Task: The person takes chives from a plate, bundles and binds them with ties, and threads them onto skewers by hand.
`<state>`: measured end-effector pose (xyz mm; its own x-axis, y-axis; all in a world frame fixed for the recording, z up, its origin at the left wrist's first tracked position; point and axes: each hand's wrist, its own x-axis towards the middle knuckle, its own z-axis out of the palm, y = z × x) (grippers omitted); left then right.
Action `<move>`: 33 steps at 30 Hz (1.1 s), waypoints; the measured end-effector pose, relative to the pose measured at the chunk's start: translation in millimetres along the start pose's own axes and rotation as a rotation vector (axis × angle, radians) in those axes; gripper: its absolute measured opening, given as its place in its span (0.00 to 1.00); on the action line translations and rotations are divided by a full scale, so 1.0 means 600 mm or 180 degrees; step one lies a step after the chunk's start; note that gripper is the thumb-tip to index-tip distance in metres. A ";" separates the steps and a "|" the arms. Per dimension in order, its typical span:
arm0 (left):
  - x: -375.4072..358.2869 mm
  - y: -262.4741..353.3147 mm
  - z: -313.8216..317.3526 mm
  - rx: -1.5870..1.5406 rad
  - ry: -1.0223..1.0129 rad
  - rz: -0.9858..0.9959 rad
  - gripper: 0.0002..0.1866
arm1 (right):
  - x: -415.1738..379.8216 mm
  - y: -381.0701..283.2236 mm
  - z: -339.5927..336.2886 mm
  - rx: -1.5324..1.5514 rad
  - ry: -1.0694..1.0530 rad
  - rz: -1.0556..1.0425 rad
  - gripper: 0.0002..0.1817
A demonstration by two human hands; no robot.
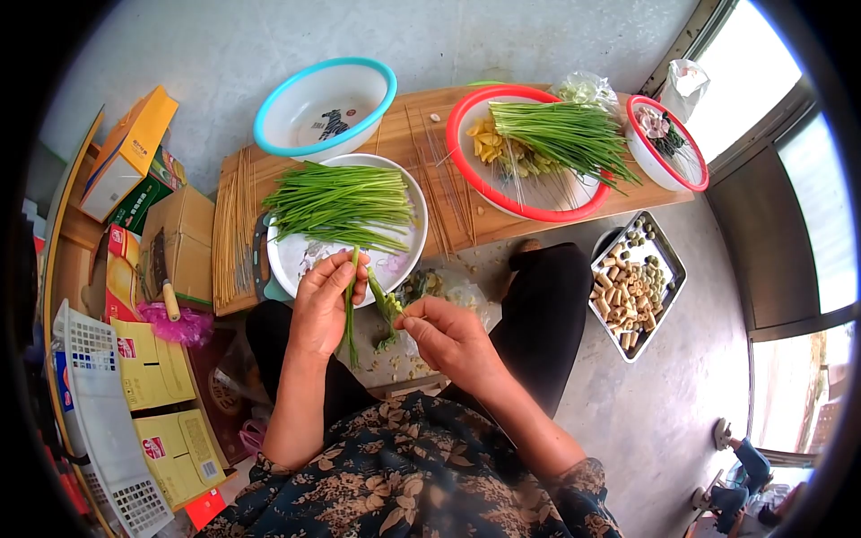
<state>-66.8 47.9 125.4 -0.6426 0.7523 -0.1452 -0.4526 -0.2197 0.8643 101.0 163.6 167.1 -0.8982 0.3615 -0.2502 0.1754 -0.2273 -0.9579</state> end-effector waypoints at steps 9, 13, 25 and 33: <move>0.000 -0.002 0.000 -0.0046 -0.0006 -0.0036 0.11 | -0.001 0.000 0.000 -0.0031 0.0007 0.0030 0.09; -0.001 -0.002 0.002 0.0010 0.0033 -0.0018 0.11 | -0.001 -0.002 0.001 -0.0038 0.0018 0.0033 0.09; 0.000 0.005 -0.002 0.0377 -0.0117 0.0051 0.12 | -0.004 -0.002 0.000 -0.0022 -0.0011 0.0026 0.09; 0.002 0.010 -0.007 0.0668 -0.0393 0.0211 0.13 | -0.005 -0.005 -0.001 0.0006 -0.0033 0.0026 0.09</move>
<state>-73.0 45.0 128.2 -0.5802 0.8137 -0.0361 -0.2653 -0.1470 0.9529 103.7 163.9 170.6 -0.9009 0.3501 -0.2564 0.1819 -0.2319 -0.9556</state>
